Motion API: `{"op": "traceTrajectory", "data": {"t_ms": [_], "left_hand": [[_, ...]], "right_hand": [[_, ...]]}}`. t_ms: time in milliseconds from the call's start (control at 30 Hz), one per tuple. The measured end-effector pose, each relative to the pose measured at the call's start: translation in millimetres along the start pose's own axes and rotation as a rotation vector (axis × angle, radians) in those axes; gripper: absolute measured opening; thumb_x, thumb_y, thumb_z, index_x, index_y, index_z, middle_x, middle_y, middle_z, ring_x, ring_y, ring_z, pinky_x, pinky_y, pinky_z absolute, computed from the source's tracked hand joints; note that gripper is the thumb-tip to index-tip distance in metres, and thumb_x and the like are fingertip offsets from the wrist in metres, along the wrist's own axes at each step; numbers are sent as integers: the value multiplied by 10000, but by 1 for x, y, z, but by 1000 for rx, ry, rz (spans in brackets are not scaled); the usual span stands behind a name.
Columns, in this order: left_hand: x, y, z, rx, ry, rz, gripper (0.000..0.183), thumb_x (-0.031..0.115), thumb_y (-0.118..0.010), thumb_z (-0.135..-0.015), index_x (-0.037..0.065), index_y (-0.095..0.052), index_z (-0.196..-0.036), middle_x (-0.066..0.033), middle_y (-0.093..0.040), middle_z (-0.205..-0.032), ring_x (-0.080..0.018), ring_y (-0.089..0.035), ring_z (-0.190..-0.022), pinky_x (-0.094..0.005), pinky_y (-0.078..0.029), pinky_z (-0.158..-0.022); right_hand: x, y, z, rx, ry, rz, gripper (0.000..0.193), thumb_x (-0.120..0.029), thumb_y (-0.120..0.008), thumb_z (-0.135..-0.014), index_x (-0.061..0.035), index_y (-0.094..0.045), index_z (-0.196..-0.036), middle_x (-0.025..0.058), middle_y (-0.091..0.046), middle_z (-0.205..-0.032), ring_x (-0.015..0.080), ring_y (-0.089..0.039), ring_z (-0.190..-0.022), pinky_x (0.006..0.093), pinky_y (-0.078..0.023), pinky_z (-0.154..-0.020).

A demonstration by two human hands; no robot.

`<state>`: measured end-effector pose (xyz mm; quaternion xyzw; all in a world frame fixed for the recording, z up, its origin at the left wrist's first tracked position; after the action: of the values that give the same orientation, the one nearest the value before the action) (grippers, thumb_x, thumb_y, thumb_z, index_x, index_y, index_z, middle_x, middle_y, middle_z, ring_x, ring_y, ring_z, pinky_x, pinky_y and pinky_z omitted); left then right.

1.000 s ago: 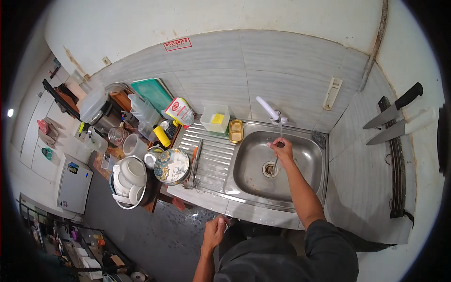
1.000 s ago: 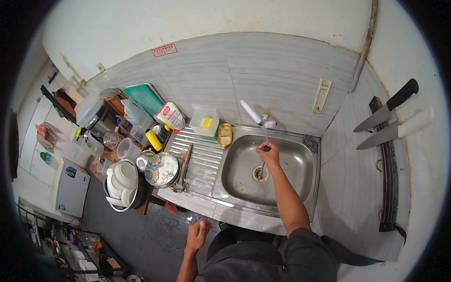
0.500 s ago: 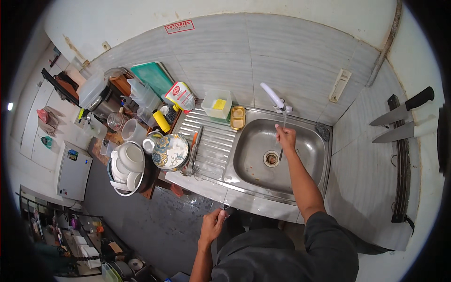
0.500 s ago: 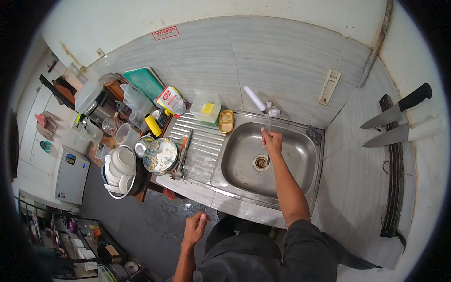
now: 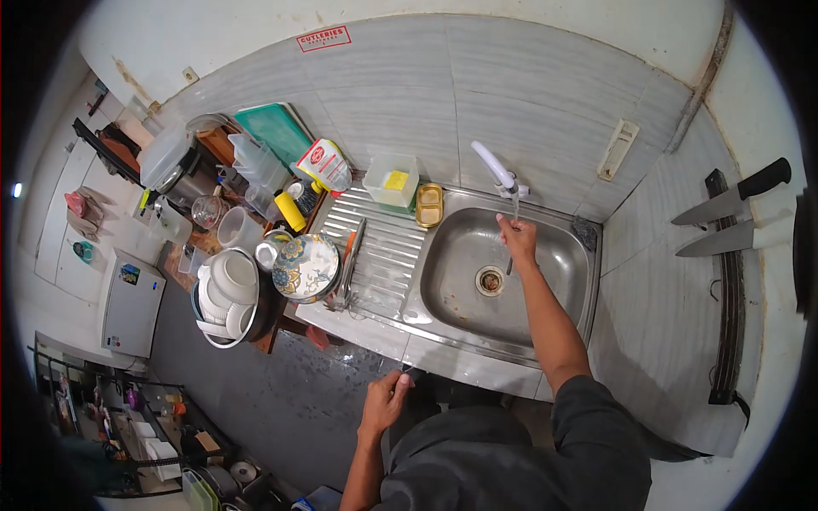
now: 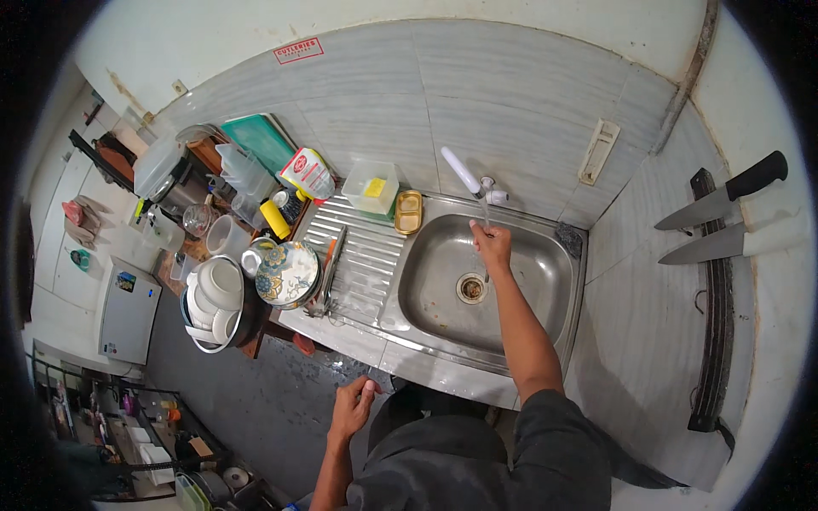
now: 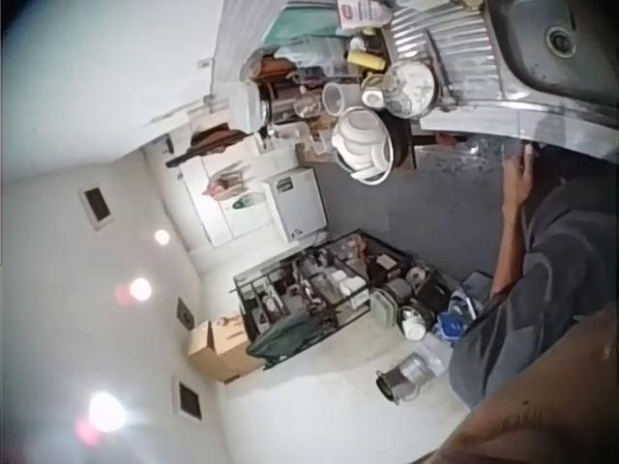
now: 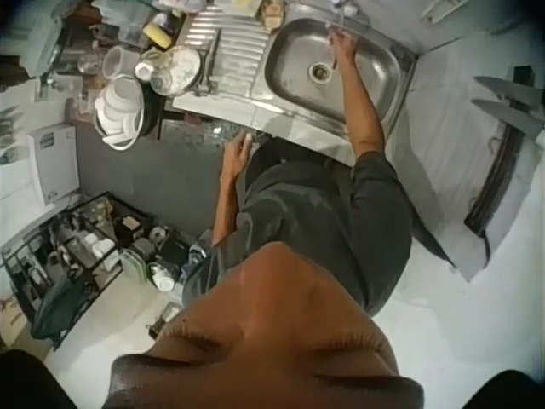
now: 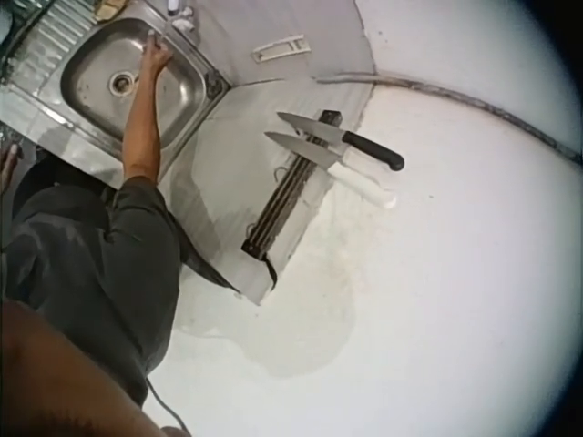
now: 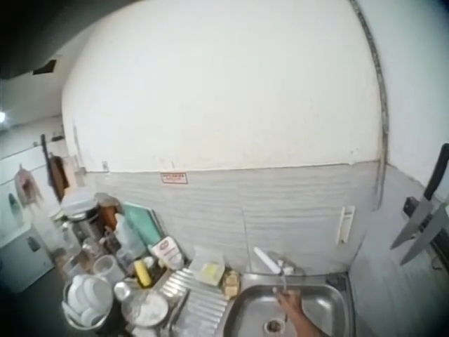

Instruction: Washing kitchen utensils including a slotted spoon and plates in a sink.

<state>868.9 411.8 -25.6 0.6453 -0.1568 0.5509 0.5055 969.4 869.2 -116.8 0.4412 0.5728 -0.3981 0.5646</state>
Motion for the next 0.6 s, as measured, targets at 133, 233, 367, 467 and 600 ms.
{"op": "traceTrajectory", "data": {"t_ms": [133, 233, 367, 467, 600], "left_hand": [[1, 0, -1, -15, 14, 11, 433, 355, -520, -1090, 5, -689, -897, -64, -531, -602, -129, -514, -571, -330, -405, -551], [-2, 4, -1, -35, 35, -55, 420, 342, -523, -1087, 2, -690, -903, -75, -536, -606, -140, -522, -573, -335, -409, -556], [7, 4, -8, -42, 21, -54, 409, 331, -525, -1085, 1, -689, -907, -82, -538, -610, -149, -525, -574, -337, -412, -562], [11, 1, -14, -42, -15, -21, 408, 334, -528, -1085, 1, -690, -913, -80, -533, -607, -139, -522, -575, -333, -409, -561], [9, -5, -26, -66, -23, -15, 411, 338, -527, -1088, 2, -689, -914, -61, -530, -605, -115, -505, -580, -323, -401, -556]], "right_hand": [[-2, 4, -5, -1, 9, -32, 446, -301, -782, -925, -47, -638, -588, -1, -592, -561, 72, -526, -482, 260, -383, -478], [-16, 1, -1, -12, 52, -18, 466, -300, -776, -940, -74, -601, -572, -14, -577, -550, 62, -516, -482, 251, -369, -481], [-22, 3, 5, -5, 21, -14, 458, -307, -774, -940, -71, -613, -581, -16, -580, -558, 57, -507, -490, 254, -367, -487], [-24, 5, 7, 0, 16, 3, 448, -319, -780, -934, -68, -626, -596, -15, -585, -563, 55, -507, -497, 258, -370, -489], [-26, 7, 4, -29, 41, 68, 440, -335, -790, -929, -65, -642, -614, -11, -592, -569, 56, -510, -503, 261, -375, -491]]}}
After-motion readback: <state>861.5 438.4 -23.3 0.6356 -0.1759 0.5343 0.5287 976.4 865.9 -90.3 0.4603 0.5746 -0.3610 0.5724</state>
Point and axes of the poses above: each hand's wrist, its own z-axis away from the middle knuckle, its own y-axis out of the back of the hand, x = y × z, the point moved 10 cm from there along -z, towards the middle knuckle
